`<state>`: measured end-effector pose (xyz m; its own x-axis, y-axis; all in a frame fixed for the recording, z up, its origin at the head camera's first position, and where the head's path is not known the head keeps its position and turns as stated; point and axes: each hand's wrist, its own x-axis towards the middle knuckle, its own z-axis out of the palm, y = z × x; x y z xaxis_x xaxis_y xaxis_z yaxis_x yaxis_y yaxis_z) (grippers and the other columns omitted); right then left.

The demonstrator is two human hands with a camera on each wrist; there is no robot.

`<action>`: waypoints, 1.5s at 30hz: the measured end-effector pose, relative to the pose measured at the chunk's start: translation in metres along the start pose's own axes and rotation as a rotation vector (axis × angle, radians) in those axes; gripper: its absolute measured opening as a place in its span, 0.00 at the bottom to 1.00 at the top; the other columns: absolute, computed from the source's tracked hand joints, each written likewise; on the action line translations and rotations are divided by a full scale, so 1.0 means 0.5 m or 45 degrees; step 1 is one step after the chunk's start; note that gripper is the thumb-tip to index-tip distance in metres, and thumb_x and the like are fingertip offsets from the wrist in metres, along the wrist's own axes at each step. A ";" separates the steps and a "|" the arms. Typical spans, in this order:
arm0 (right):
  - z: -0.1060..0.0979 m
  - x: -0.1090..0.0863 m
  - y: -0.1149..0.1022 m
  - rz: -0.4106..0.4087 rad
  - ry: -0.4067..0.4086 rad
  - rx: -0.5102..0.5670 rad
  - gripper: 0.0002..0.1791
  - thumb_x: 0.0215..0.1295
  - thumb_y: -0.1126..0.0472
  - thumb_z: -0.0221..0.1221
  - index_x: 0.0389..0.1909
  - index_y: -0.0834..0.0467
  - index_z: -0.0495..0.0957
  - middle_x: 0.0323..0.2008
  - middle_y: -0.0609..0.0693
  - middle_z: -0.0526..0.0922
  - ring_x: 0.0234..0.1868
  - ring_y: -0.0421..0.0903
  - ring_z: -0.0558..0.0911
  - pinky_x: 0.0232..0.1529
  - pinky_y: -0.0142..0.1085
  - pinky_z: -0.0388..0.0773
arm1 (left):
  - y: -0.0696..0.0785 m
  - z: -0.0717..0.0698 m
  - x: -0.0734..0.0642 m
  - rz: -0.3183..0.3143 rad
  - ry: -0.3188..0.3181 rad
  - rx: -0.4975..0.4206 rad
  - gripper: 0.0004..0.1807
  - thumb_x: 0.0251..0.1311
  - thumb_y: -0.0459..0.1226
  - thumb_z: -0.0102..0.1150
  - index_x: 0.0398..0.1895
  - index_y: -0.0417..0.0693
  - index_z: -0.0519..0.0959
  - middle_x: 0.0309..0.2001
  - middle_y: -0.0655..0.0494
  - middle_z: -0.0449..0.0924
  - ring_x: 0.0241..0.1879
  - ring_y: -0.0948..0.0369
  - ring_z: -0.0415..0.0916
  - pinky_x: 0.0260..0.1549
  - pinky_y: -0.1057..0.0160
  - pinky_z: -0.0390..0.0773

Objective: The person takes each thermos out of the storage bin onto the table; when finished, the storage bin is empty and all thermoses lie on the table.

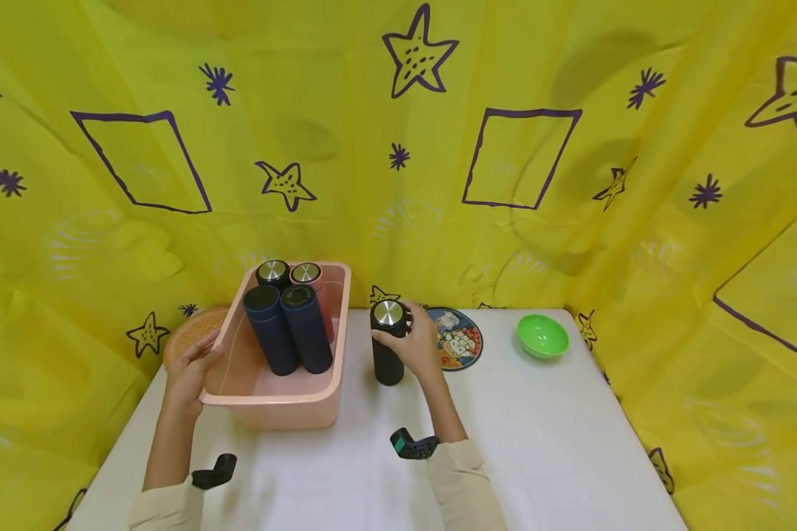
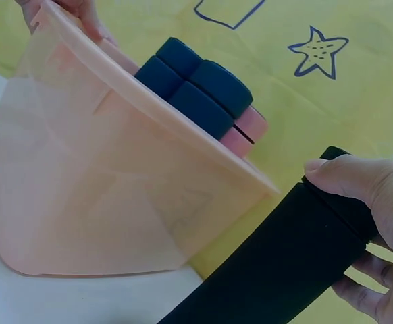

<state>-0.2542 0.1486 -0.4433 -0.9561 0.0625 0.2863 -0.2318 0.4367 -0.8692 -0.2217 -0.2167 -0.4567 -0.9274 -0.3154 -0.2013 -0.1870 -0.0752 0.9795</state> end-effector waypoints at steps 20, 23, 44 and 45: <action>-0.003 0.019 0.012 0.049 -0.061 0.022 0.41 0.51 0.56 0.74 0.65 0.63 0.68 0.58 0.62 0.77 0.58 0.59 0.77 0.54 0.51 0.78 | 0.011 -0.001 0.004 -0.077 -0.021 0.027 0.28 0.70 0.39 0.53 0.72 0.51 0.65 0.48 0.70 0.72 0.52 0.67 0.69 0.47 0.74 0.71; -0.001 0.022 0.013 0.052 -0.075 0.021 0.42 0.51 0.55 0.74 0.66 0.62 0.68 0.59 0.62 0.76 0.59 0.59 0.76 0.54 0.50 0.78 | 0.011 -0.001 0.004 -0.063 -0.017 0.023 0.28 0.70 0.38 0.53 0.72 0.50 0.65 0.46 0.72 0.73 0.49 0.69 0.70 0.45 0.75 0.72; 0.019 0.009 0.007 -0.014 0.036 -0.013 0.39 0.47 0.54 0.76 0.61 0.63 0.73 0.55 0.61 0.80 0.55 0.58 0.78 0.48 0.52 0.81 | 0.009 0.001 0.001 -0.102 -0.014 -0.003 0.28 0.70 0.39 0.54 0.72 0.51 0.65 0.47 0.72 0.73 0.50 0.69 0.70 0.46 0.74 0.73; 0.019 0.009 0.008 -0.012 0.034 -0.025 0.40 0.47 0.54 0.76 0.61 0.63 0.73 0.55 0.61 0.80 0.55 0.58 0.78 0.48 0.52 0.81 | 0.008 0.001 0.001 -0.099 -0.009 -0.003 0.28 0.69 0.39 0.54 0.72 0.50 0.65 0.45 0.74 0.74 0.50 0.69 0.70 0.45 0.75 0.73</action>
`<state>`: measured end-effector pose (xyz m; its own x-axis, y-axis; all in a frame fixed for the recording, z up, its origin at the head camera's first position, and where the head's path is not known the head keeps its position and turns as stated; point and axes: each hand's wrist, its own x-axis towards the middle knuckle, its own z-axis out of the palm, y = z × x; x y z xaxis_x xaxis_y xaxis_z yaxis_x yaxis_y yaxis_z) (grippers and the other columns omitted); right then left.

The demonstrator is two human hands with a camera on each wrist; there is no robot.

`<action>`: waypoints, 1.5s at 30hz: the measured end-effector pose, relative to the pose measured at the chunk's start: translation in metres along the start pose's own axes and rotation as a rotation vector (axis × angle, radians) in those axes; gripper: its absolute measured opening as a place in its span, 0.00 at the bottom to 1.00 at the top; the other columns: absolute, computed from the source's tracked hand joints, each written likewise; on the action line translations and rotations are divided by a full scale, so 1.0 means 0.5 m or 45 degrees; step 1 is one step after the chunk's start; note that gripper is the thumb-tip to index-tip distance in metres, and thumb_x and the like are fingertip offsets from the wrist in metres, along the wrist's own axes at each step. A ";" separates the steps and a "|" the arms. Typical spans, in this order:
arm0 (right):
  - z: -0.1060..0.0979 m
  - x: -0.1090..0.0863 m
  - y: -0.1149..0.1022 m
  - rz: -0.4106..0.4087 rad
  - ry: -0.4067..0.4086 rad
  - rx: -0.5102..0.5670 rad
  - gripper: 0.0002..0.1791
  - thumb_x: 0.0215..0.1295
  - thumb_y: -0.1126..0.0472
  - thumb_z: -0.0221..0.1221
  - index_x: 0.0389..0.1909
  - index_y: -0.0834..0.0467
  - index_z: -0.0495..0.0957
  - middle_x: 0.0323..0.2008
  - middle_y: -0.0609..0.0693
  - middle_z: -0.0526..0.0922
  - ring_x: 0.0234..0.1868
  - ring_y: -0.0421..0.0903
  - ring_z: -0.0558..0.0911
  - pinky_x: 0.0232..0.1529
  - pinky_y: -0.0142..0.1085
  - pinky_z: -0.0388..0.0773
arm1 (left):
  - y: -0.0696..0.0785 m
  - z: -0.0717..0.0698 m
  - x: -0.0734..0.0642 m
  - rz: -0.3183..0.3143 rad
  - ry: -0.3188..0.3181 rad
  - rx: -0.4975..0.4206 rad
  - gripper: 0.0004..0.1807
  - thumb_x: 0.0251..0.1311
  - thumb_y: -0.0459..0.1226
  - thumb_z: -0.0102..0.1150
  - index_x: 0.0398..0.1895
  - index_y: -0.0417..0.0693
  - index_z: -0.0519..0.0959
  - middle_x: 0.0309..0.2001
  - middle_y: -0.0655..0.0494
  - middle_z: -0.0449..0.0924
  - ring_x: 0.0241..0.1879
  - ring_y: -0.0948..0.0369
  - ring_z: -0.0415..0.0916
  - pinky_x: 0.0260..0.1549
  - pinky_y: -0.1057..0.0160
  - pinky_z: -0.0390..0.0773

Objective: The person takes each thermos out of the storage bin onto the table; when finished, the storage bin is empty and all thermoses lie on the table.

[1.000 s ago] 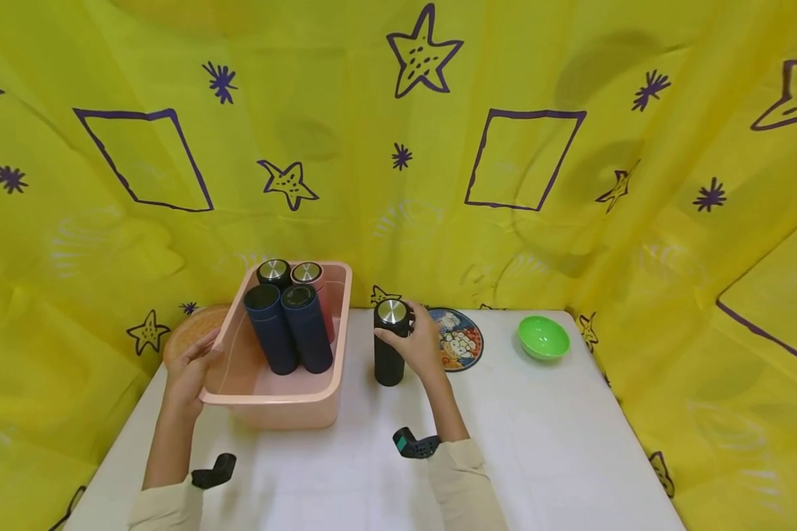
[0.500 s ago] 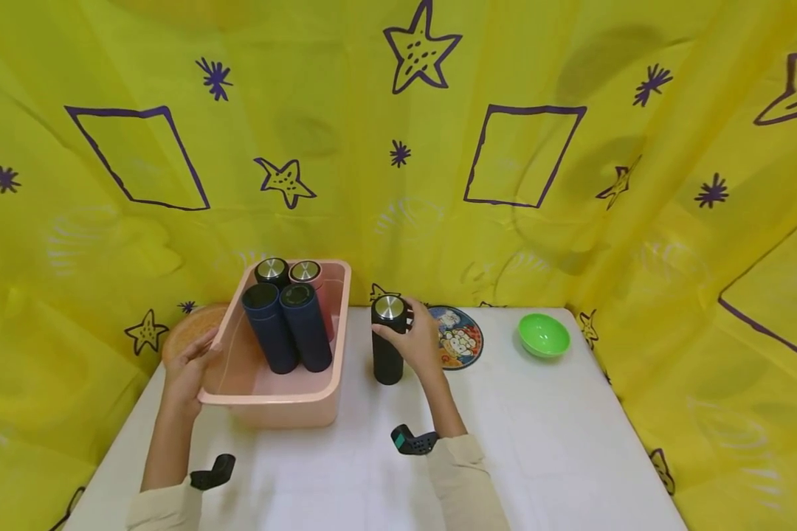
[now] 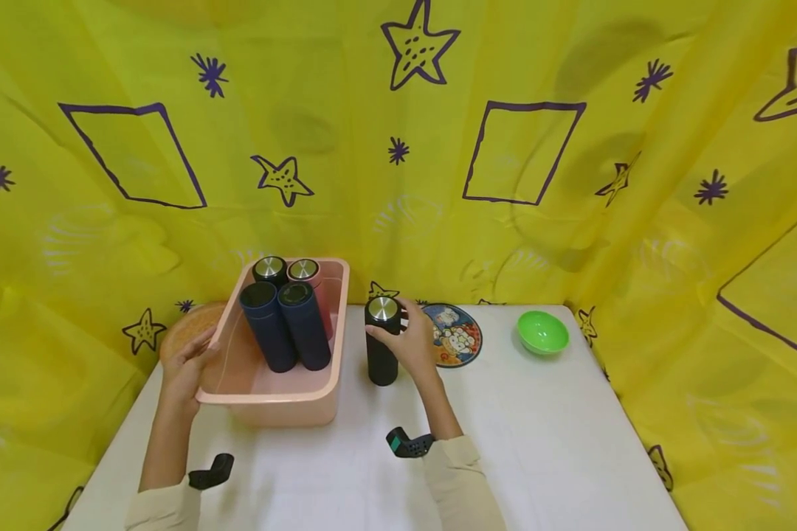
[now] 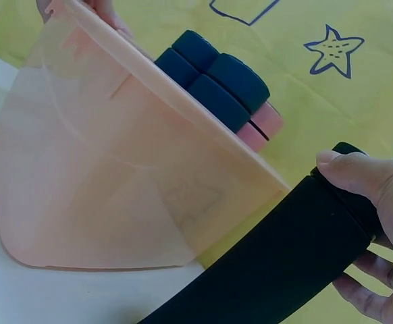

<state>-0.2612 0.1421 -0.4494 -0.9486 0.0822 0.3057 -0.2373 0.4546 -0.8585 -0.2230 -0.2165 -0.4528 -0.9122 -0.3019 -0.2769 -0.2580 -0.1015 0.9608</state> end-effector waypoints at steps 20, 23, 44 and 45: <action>-0.010 0.004 0.006 0.057 -0.136 0.050 0.40 0.52 0.52 0.73 0.64 0.59 0.70 0.58 0.59 0.77 0.59 0.56 0.76 0.55 0.49 0.78 | 0.000 0.000 -0.004 0.027 0.003 -0.015 0.28 0.69 0.37 0.53 0.72 0.48 0.65 0.42 0.76 0.74 0.46 0.72 0.72 0.45 0.75 0.74; -0.010 0.003 0.007 0.070 -0.144 0.037 0.40 0.52 0.52 0.73 0.65 0.59 0.69 0.58 0.59 0.77 0.58 0.55 0.76 0.55 0.49 0.78 | -0.003 0.001 -0.003 0.032 0.009 -0.025 0.28 0.69 0.37 0.54 0.72 0.47 0.65 0.40 0.76 0.75 0.45 0.72 0.73 0.44 0.75 0.74; -0.015 0.003 -0.001 0.041 -0.136 0.085 0.41 0.53 0.51 0.73 0.67 0.58 0.67 0.62 0.58 0.73 0.63 0.55 0.74 0.58 0.50 0.76 | -0.004 -0.003 -0.004 0.073 0.011 -0.017 0.29 0.69 0.37 0.55 0.71 0.44 0.65 0.38 0.78 0.76 0.44 0.73 0.73 0.43 0.77 0.73; -0.015 0.004 -0.003 0.037 -0.132 0.086 0.41 0.53 0.51 0.73 0.66 0.58 0.67 0.62 0.58 0.74 0.63 0.55 0.74 0.58 0.50 0.76 | -0.004 -0.003 -0.003 0.071 0.013 -0.016 0.29 0.69 0.37 0.55 0.71 0.44 0.65 0.38 0.79 0.76 0.44 0.73 0.73 0.43 0.77 0.73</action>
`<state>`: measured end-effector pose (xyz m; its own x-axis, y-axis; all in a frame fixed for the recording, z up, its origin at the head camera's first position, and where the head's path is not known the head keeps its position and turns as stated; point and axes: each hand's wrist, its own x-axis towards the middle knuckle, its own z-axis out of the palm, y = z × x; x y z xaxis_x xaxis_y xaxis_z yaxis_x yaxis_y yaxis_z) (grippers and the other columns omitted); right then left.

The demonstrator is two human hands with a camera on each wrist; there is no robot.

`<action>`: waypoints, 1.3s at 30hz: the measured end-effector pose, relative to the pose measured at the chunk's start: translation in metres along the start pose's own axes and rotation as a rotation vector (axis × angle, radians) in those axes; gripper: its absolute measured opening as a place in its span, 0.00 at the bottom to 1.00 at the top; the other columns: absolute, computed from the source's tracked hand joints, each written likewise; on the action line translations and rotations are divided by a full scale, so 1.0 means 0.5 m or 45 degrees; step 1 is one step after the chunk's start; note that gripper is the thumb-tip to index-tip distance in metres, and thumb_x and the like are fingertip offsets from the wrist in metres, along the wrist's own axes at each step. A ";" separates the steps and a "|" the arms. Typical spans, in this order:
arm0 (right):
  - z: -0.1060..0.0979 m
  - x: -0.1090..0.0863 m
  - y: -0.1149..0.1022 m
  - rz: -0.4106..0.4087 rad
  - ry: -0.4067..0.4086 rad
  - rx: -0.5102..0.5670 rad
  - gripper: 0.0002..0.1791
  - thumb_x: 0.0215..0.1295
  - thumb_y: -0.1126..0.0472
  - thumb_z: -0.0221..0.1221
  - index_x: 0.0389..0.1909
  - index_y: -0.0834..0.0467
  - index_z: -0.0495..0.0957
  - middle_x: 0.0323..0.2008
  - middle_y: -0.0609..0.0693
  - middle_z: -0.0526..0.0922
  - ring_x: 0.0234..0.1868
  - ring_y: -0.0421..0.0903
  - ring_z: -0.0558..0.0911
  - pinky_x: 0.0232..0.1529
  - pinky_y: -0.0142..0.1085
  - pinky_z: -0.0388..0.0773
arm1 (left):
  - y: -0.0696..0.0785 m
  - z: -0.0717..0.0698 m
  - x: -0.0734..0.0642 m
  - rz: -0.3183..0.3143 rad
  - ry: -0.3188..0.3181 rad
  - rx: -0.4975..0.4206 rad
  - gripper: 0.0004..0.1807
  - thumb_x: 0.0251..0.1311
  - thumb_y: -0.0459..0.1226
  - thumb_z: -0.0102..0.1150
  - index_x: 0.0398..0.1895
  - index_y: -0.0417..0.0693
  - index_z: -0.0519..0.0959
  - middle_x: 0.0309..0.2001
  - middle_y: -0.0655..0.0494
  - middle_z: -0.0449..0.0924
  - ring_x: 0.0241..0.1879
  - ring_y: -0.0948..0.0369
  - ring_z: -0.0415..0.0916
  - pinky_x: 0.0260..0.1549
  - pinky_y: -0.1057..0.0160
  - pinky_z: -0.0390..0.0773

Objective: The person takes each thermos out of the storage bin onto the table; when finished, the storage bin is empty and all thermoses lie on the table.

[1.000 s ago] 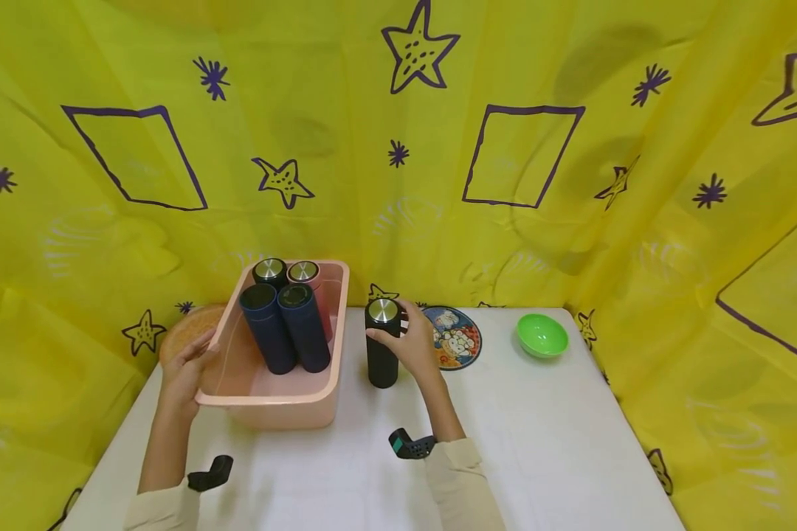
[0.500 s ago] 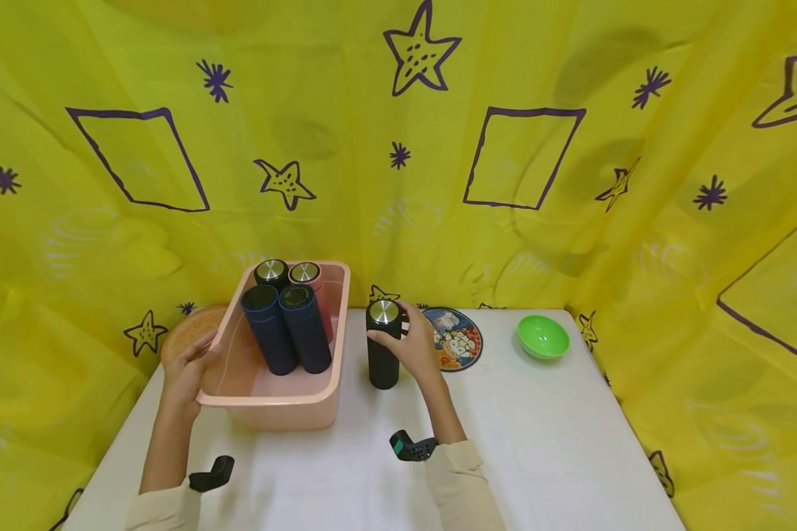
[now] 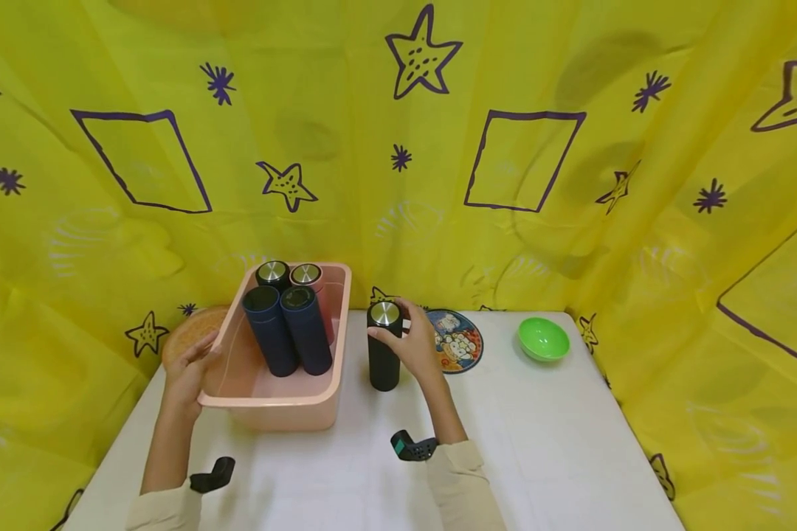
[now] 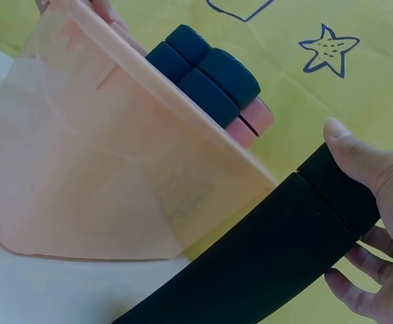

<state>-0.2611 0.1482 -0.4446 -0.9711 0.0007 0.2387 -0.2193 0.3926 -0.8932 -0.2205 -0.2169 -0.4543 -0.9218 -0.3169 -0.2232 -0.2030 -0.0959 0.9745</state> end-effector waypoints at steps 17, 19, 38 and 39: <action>-0.008 0.024 -0.044 -0.154 0.048 -0.058 0.40 0.55 0.50 0.71 0.67 0.57 0.68 0.63 0.55 0.73 0.65 0.53 0.69 0.64 0.51 0.68 | -0.001 0.002 0.007 -0.001 -0.004 -0.026 0.28 0.69 0.37 0.55 0.71 0.45 0.65 0.38 0.78 0.75 0.46 0.72 0.72 0.45 0.74 0.73; -0.010 0.028 -0.052 -0.196 0.046 -0.072 0.40 0.55 0.49 0.71 0.67 0.56 0.68 0.64 0.55 0.73 0.65 0.53 0.69 0.65 0.52 0.68 | -0.001 0.001 0.006 0.005 -0.011 -0.023 0.28 0.69 0.37 0.54 0.72 0.45 0.65 0.38 0.79 0.75 0.47 0.72 0.72 0.45 0.74 0.72; 0.022 0.049 -0.140 -0.514 0.095 -0.016 0.37 0.51 0.59 0.74 0.63 0.60 0.71 0.58 0.56 0.76 0.63 0.52 0.72 0.65 0.50 0.69 | 0.002 0.003 -0.002 -0.021 -0.030 -0.001 0.27 0.71 0.38 0.52 0.72 0.48 0.64 0.46 0.72 0.73 0.52 0.69 0.69 0.48 0.75 0.70; 0.026 0.050 -0.144 -0.524 0.094 -0.011 0.37 0.51 0.59 0.74 0.63 0.59 0.72 0.58 0.56 0.76 0.62 0.52 0.73 0.65 0.49 0.69 | 0.003 0.002 -0.002 -0.024 -0.031 0.004 0.27 0.71 0.38 0.52 0.72 0.48 0.64 0.47 0.71 0.72 0.53 0.68 0.68 0.48 0.75 0.70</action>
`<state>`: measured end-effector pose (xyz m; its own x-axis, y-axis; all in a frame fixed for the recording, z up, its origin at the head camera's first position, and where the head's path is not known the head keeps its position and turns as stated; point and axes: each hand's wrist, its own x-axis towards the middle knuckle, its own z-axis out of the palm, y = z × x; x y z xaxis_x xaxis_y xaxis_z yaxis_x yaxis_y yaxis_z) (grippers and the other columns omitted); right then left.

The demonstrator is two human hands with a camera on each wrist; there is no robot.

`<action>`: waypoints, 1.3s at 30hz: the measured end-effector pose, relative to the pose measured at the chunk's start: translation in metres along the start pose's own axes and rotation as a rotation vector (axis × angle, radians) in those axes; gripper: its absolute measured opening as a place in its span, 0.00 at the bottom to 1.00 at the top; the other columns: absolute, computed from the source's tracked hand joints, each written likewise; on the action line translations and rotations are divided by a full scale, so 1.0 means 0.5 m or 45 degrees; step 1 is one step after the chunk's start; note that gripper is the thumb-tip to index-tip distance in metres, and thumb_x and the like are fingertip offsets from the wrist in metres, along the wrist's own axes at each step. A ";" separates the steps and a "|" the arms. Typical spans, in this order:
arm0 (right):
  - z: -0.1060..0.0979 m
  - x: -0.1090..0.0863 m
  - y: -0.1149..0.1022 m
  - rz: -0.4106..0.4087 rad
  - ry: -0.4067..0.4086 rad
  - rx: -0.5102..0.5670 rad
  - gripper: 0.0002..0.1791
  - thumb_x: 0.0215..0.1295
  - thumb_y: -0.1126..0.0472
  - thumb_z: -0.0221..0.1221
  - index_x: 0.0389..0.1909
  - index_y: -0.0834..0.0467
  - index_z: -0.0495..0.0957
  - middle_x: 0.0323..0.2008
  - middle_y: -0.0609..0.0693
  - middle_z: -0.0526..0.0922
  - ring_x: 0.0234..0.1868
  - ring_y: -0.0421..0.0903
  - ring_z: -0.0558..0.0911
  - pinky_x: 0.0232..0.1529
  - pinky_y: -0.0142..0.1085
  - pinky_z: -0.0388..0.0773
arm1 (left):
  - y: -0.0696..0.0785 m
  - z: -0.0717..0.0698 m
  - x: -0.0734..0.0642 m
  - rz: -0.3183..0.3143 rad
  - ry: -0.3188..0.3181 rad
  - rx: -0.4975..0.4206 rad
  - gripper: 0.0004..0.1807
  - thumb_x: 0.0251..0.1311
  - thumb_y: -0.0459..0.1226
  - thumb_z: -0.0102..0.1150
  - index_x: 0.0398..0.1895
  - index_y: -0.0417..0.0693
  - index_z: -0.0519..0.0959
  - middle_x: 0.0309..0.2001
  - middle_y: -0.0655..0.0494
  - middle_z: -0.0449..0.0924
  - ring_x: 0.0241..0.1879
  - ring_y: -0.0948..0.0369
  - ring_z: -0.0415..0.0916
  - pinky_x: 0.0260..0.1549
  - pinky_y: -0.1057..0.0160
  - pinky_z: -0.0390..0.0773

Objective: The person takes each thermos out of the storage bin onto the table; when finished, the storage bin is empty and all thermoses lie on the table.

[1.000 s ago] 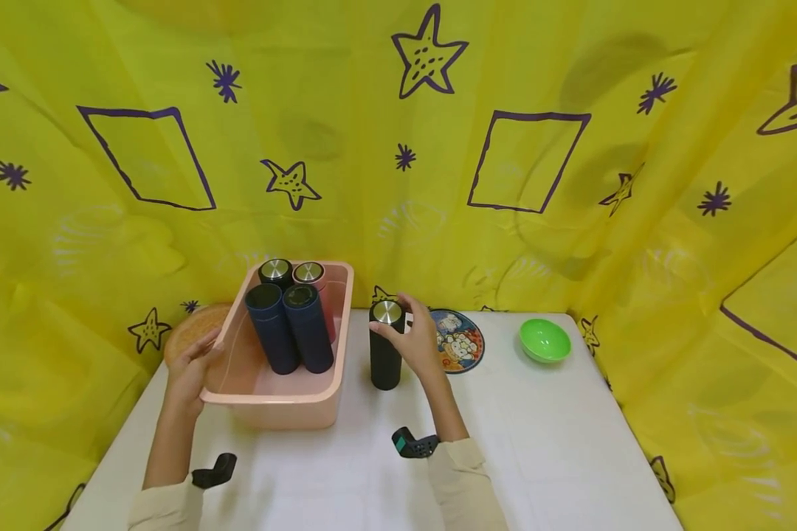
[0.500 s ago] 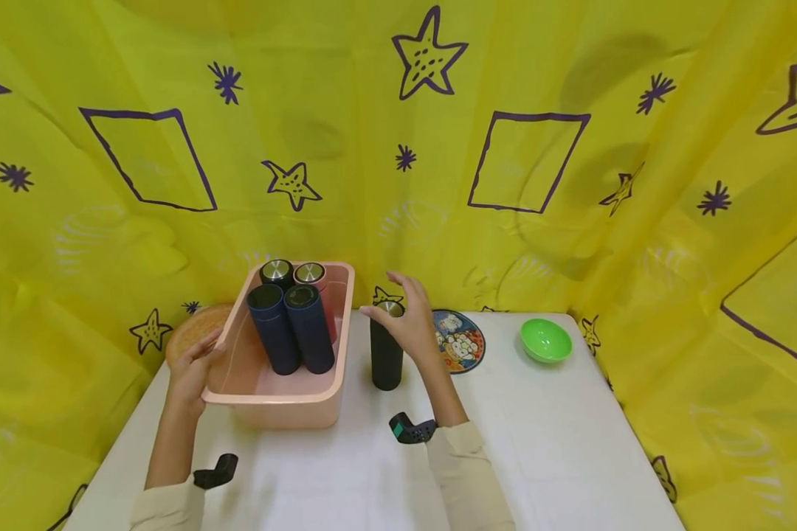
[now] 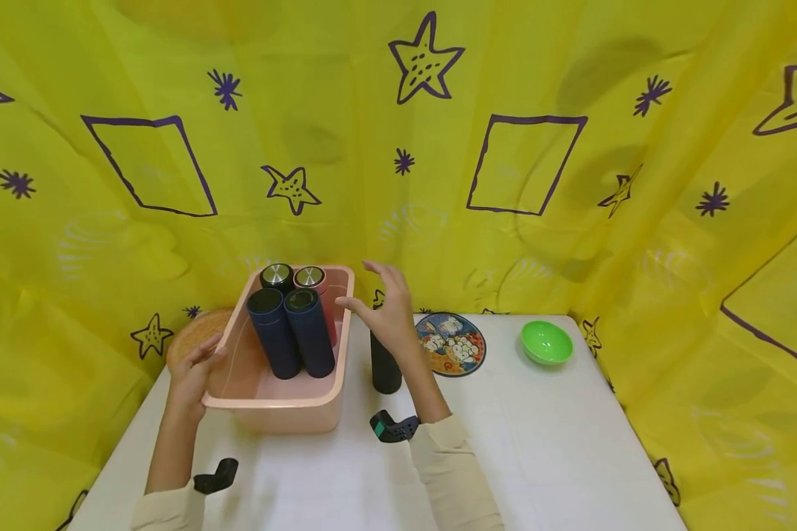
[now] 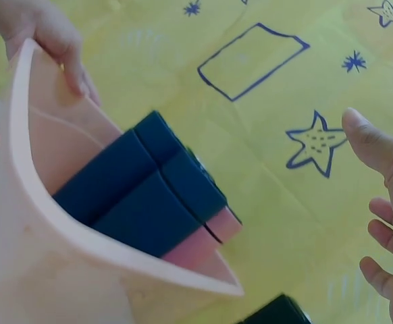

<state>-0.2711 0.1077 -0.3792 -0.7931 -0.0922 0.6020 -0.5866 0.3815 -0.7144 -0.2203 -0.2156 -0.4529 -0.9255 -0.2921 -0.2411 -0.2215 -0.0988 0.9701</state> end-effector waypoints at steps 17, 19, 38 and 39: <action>0.102 -0.001 -0.006 0.099 -0.174 0.224 0.38 0.52 0.61 0.73 0.64 0.61 0.70 0.57 0.61 0.73 0.59 0.57 0.74 0.55 0.51 0.78 | -0.003 -0.001 0.000 -0.020 -0.010 -0.010 0.28 0.71 0.39 0.52 0.73 0.49 0.63 0.49 0.71 0.72 0.55 0.67 0.67 0.49 0.74 0.71; 0.114 -0.005 0.001 0.132 -0.200 0.223 0.37 0.53 0.60 0.73 0.64 0.60 0.69 0.58 0.60 0.72 0.60 0.58 0.74 0.55 0.50 0.78 | -0.004 -0.002 0.000 -0.015 -0.009 -0.009 0.28 0.70 0.39 0.52 0.73 0.49 0.63 0.50 0.71 0.72 0.56 0.67 0.67 0.49 0.74 0.70; 0.178 -0.013 0.057 0.299 -0.246 0.302 0.35 0.54 0.63 0.71 0.63 0.66 0.68 0.58 0.63 0.75 0.61 0.58 0.73 0.64 0.52 0.68 | -0.010 -0.001 0.002 0.006 0.020 0.015 0.28 0.69 0.39 0.55 0.72 0.49 0.65 0.44 0.76 0.73 0.51 0.68 0.69 0.46 0.74 0.72; 0.181 -0.013 0.059 0.312 -0.246 0.304 0.35 0.54 0.63 0.71 0.63 0.65 0.68 0.58 0.63 0.75 0.61 0.58 0.74 0.65 0.51 0.68 | -0.010 -0.001 0.002 0.013 0.021 0.008 0.28 0.69 0.39 0.55 0.72 0.48 0.65 0.43 0.77 0.74 0.51 0.68 0.69 0.45 0.74 0.72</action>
<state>-0.2982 0.0363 -0.4365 -0.9173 -0.2050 0.3413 -0.3795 0.1911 -0.9053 -0.2201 -0.2157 -0.4580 -0.9225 -0.3087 -0.2318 -0.2145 -0.0895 0.9726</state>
